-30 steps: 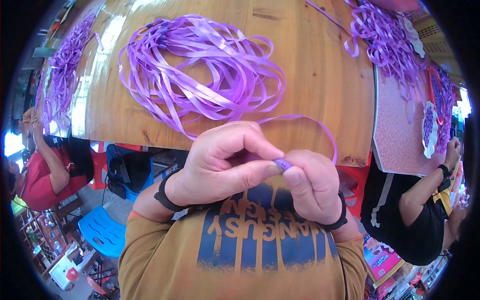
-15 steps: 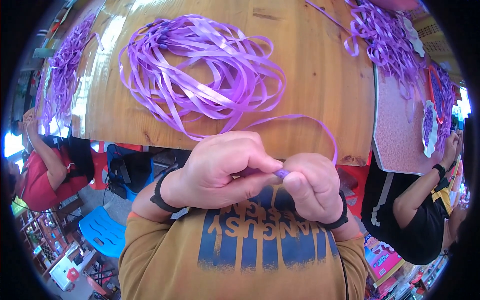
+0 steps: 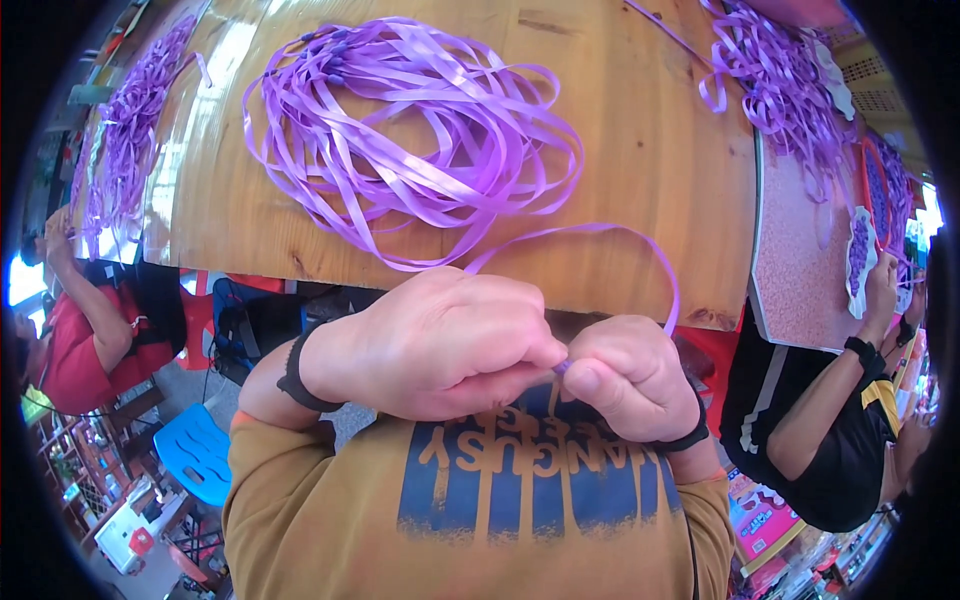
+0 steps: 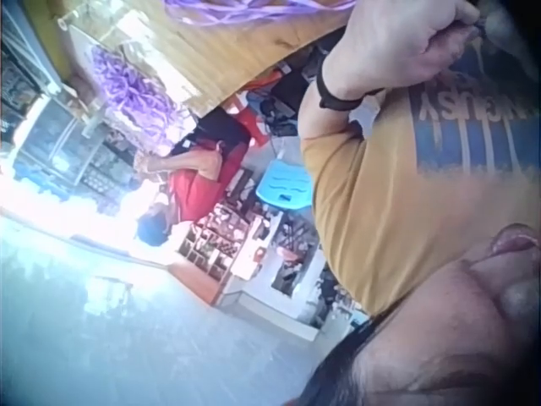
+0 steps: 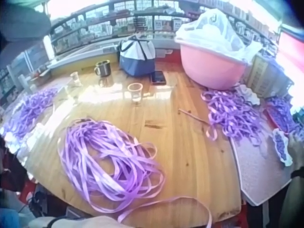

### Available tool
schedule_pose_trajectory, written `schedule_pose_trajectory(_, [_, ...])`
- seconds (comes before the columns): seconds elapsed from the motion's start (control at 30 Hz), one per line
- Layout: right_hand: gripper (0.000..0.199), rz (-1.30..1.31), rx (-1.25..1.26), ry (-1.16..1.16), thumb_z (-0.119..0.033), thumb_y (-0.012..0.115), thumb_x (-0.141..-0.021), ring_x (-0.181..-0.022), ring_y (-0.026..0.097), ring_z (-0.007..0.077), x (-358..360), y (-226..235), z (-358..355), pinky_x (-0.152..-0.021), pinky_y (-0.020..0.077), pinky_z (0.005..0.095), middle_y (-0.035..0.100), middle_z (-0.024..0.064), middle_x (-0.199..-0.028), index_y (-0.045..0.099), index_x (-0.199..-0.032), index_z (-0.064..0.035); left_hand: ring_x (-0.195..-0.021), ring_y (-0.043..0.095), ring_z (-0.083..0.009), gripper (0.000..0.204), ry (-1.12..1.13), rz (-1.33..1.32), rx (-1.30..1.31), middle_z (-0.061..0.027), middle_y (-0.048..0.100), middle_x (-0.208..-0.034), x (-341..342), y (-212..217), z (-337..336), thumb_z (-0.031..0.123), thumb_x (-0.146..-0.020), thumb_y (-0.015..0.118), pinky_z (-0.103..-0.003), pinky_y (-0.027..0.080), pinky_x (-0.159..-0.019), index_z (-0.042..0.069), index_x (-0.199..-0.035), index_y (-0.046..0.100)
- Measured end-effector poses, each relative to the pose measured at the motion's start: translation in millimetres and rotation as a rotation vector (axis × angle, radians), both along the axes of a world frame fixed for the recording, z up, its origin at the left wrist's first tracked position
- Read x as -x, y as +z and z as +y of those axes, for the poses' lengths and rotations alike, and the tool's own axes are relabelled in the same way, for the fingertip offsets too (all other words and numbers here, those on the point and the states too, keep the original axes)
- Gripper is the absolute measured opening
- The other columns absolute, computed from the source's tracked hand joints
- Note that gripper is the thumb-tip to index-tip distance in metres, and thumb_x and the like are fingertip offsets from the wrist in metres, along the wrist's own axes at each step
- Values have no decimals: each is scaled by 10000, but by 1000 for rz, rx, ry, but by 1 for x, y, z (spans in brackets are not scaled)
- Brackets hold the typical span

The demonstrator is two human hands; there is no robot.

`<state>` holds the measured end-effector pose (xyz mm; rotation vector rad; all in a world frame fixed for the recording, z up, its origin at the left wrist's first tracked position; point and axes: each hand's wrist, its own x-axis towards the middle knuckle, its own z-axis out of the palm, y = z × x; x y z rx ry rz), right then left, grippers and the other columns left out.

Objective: Tying and organizing purple ribbons on a wooden table.

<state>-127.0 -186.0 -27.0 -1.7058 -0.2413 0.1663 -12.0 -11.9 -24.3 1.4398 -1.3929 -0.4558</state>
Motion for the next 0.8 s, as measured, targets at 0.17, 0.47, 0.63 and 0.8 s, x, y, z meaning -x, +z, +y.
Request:
schedule_pose_trajectory(0.17, [335, 54, -108, -35, -224, 486, -885, -535, 538, 257, 0, -1, 2, -503, 391, 333, 533, 82, -576, 530, -612, -35, -487, 499, -209, 183, -58, 28, -22, -45, 524, -606, -4, -1, -1, 20, -688, 692, -320, 343, -406, 45, -845, 601])
schedule_pose_trajectory(0.47, [344, 29, -57, -5, -220, 475, -894, -514, 522, 248, -1, -1, 2, -488, 378, 336, 509, 81, -561, 509, -608, -32, -491, 493, -197, 163, -28, 199, -32, -47, 518, -612, 3, -5, 2, -1, -700, 677, -303, 344, -423, 44, -838, 602])
schedule_pose_trajectory(0.63, [321, -129, 30, -119, -198, 468, -902, -517, 533, 246, 0, -7, 8, -496, 395, 324, 523, 81, -572, 526, -636, -28, -495, 500, -187, 198, 119, 124, 57, -42, 510, -615, 16, -15, -1, -13, -719, 666, -289, 358, -428, 40, -892, 587])
schedule_pose_trajectory(0.8, [323, -161, 15, -138, -200, 461, -910, -535, 551, 235, 0, -7, 7, -517, 415, 314, 545, 79, -591, 540, -655, -19, -496, 503, -188, 235, 157, 20, 157, -51, 506, -618, 20, -19, -4, -11, -731, 667, -282, 366, -427, 36, -939, 570])
